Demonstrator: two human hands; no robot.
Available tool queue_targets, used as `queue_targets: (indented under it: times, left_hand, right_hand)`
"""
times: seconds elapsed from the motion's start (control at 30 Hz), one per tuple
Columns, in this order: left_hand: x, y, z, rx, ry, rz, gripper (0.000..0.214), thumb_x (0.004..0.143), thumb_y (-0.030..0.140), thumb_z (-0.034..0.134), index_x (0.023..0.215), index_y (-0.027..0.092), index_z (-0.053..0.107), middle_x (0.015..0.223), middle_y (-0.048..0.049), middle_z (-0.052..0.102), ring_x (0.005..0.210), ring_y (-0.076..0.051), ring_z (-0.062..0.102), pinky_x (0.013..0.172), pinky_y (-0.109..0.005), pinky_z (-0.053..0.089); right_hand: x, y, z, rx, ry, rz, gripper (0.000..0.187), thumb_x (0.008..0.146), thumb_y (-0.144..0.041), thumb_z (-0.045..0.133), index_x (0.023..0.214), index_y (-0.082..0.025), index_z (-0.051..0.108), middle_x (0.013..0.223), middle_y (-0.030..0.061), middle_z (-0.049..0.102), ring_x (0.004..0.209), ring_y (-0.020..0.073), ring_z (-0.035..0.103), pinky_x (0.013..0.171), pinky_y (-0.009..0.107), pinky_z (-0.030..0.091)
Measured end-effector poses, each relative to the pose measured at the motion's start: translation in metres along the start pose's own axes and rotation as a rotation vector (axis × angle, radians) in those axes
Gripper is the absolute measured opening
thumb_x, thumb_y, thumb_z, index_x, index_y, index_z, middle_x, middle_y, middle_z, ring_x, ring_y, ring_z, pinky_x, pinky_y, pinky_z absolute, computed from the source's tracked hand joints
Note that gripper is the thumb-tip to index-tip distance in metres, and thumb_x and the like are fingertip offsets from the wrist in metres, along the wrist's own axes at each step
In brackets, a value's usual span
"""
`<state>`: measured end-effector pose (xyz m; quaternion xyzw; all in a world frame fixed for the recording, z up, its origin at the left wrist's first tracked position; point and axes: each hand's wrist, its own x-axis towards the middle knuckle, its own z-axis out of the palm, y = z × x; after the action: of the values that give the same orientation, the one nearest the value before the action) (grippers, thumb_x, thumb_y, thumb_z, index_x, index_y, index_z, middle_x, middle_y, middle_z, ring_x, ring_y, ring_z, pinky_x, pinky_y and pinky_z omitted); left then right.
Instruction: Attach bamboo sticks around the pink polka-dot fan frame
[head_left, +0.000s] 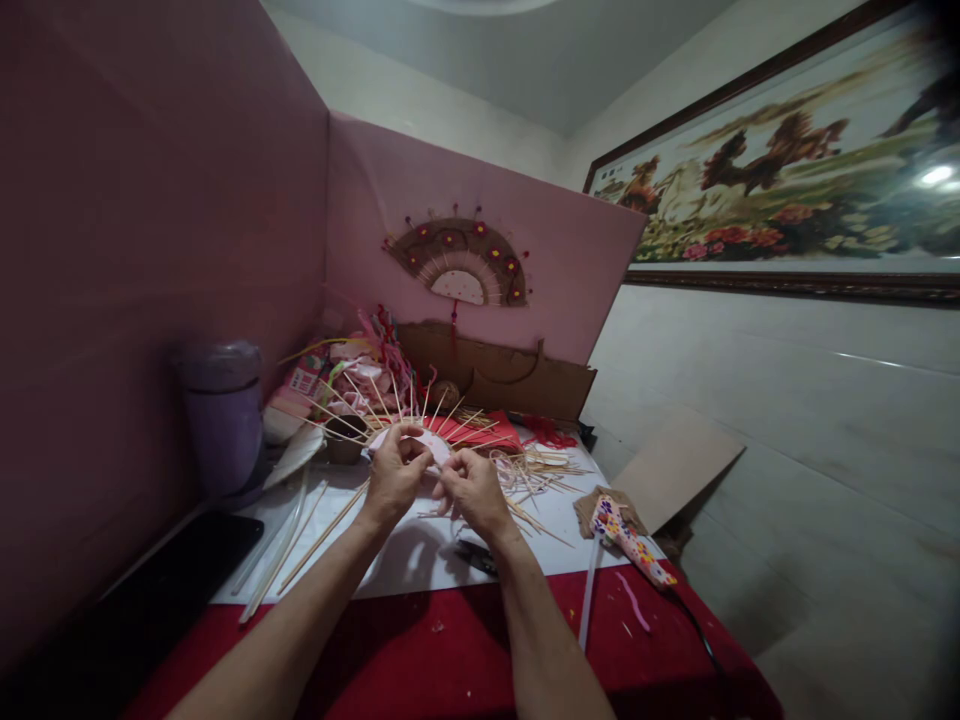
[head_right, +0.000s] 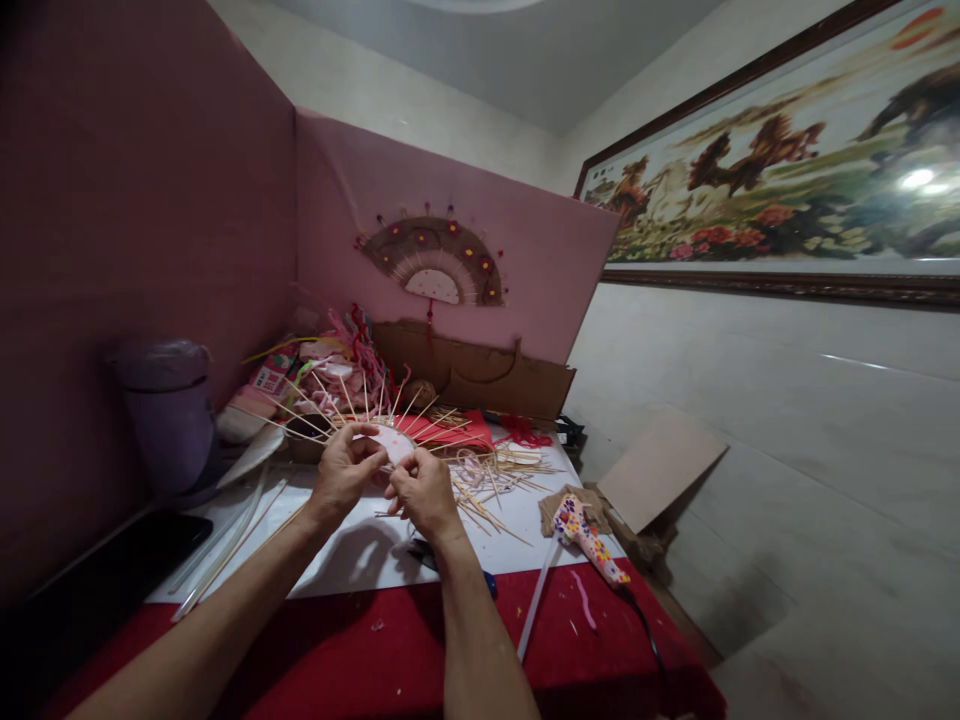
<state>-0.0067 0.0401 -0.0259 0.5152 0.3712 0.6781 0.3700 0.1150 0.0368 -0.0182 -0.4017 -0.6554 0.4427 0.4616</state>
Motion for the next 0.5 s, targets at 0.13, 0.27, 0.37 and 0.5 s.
queue_targets:
  times: [0.13,0.27,0.37,0.5]
  left_hand:
    - [0.002,-0.005,-0.001,0.060,0.035,0.028,0.027,0.065,0.019,0.060,0.086,0.020,0.042,0.051,0.0103,0.050,0.040,-0.007,0.045,0.043,-0.018,0.035]
    - [0.003,-0.009,-0.002,0.092,0.069,0.042,0.025,0.066,0.016,0.058,0.084,0.020,0.042,0.052,0.0094,0.049,0.046,-0.008,0.046,0.046,-0.019,0.035]
    - [0.004,-0.008,-0.003,0.134,0.039,0.070,0.020,0.068,0.017,0.057,0.084,0.019,0.047,0.058,0.0062,0.053,0.053,-0.010,0.051,0.051,-0.021,0.039]
    - [0.003,-0.003,-0.004,0.274,-0.124,0.129,0.014,0.073,0.024,0.054,0.083,0.017,0.061,0.077,-0.0023,0.062,0.070,-0.015,0.057,0.062,-0.025,0.043]
  right_hand:
    - [-0.001,-0.004,-0.001,-0.024,0.007,0.034,0.005,0.066,-0.020,0.049,0.067,-0.018,0.045,0.046,-0.0037,0.060,0.032,0.0098,0.053,0.026,0.014,0.034]
    - [-0.001,-0.003,-0.002,-0.007,0.002,0.043,0.005,0.066,-0.020,0.050,0.067,-0.018,0.045,0.045,-0.0041,0.059,0.032,0.0101,0.053,0.027,0.014,0.034]
    - [0.001,0.001,-0.002,-0.006,0.025,0.029,0.007,0.067,-0.023,0.051,0.069,-0.018,0.046,0.046,-0.0039,0.059,0.032,0.0099,0.053,0.027,0.014,0.035]
    - [0.003,0.007,-0.001,-0.059,0.070,-0.035,0.009,0.068,-0.026,0.052,0.068,-0.018,0.047,0.045,-0.0051,0.056,0.033,0.0101,0.052,0.029,0.016,0.036]
